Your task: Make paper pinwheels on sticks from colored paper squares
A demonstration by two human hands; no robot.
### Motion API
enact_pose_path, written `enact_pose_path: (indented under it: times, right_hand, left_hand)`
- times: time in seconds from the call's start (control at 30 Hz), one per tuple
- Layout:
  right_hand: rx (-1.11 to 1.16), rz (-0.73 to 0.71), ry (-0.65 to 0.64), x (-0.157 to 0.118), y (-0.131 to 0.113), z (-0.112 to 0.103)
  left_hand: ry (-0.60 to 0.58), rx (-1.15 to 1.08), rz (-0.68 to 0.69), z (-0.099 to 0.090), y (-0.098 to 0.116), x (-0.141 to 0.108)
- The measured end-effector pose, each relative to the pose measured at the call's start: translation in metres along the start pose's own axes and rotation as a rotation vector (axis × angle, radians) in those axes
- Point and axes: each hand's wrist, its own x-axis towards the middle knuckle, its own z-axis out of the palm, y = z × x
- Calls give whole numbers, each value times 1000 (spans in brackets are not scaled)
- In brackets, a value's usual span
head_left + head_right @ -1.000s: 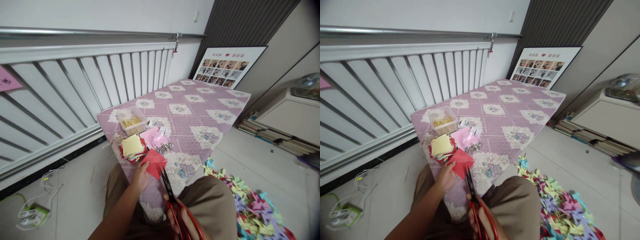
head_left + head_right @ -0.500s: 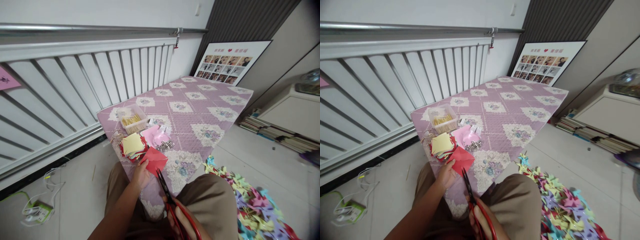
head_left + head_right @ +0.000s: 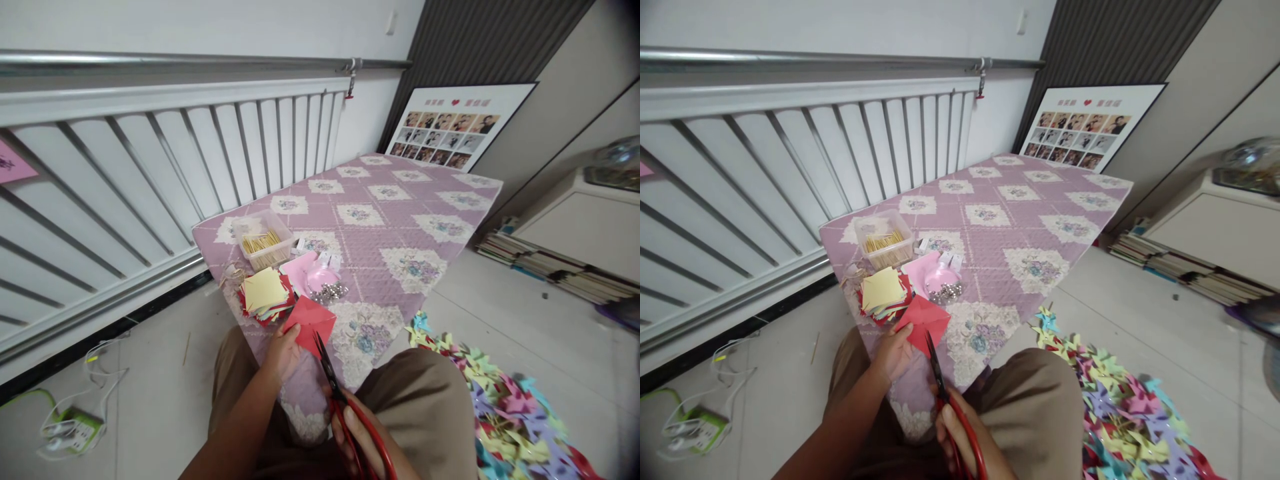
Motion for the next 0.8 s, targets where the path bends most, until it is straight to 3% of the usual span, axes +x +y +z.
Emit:
enact_pose_path:
  times: [0.5,0.8]
  right_hand:
    - [-40,31,154,1,5,3]
    - [-64,9,136,2,3,2]
  left_hand:
    - [-14,74,-39,9,3,-6]
    - [7,147,-47,11,3,-6]
